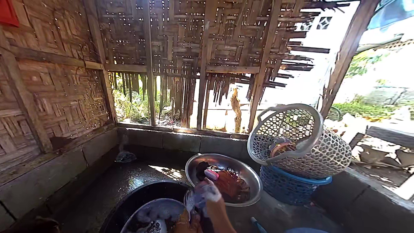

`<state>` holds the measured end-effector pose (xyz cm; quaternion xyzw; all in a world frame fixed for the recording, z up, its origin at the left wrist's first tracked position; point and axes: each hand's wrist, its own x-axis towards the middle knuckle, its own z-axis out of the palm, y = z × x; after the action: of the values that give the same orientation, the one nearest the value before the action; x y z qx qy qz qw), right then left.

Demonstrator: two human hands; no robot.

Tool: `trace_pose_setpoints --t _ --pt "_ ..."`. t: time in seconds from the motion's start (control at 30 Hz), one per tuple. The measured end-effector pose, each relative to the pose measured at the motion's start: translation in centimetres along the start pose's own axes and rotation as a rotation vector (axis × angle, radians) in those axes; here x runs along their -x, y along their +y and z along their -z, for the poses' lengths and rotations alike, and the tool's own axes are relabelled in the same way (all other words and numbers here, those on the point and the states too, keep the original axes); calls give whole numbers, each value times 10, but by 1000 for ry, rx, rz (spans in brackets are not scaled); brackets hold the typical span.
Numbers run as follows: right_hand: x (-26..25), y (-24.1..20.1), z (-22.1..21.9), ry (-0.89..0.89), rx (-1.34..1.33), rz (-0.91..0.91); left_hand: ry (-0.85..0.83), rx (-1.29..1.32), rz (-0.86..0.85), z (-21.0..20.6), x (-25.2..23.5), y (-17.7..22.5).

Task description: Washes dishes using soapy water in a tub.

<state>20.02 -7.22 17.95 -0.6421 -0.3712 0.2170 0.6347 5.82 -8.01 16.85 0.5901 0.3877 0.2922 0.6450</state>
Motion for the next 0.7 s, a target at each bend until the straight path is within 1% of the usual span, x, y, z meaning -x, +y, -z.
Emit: trace_pose_setpoints --t 0.03,0.07,0.1,0.13,0.17,0.2,0.27,0.33,0.37,0.4,0.43,0.47,0.5,0.53,0.57,0.6,0.63,0.7 --pt "11 2 -5 -86 -32 -71 35 -37 -30 2 -2 1" --pt "21 0 -8 -134 -85 -164 53 -60 -39 5 -3 1" --pt "26 -3 -10 -141 -122 -243 54 -74 -35 7 -5 1" --pt "26 -6 -8 -140 -131 -280 40 -82 -26 9 -5 0" --pt "23 -6 -3 -151 -110 -269 17 -93 -20 11 -5 -1" --pt "17 -4 2 -158 -47 -205 -5 -105 -18 12 -5 -2" --pt "5 -1 8 -114 205 -59 -17 -119 -20 9 -5 -1" --pt "2 -14 9 -44 466 -42 -10 -127 -22 5 -6 1" --pt "3 -18 8 -2 517 -44 -7 -127 -20 4 -6 3" --pt "4 -17 5 32 481 -33 -3 -119 -19 4 -5 4" --pt "5 -13 3 39 361 -14 3 -102 -20 6 -4 5" --pt "7 -9 1 -6 186 -15 15 -83 -25 8 -4 7" --pt "10 -9 2 -97 16 -49 22 -66 -34 12 -4 8" --pt "13 -11 6 -206 -106 -123 19 -60 -42 16 -4 8" --pt "13 -13 9 -265 -159 -177 4 -74 -53 19 -4 7" --pt "11 -13 13 -275 -151 -178 -16 -104 -66 21 -4 5" --pt "6 -10 14 -228 -107 -124 -31 -138 -78 20 -3 4" --pt "-3 0 12 -44 -4 6 -43 -174 -82 14 0 7"
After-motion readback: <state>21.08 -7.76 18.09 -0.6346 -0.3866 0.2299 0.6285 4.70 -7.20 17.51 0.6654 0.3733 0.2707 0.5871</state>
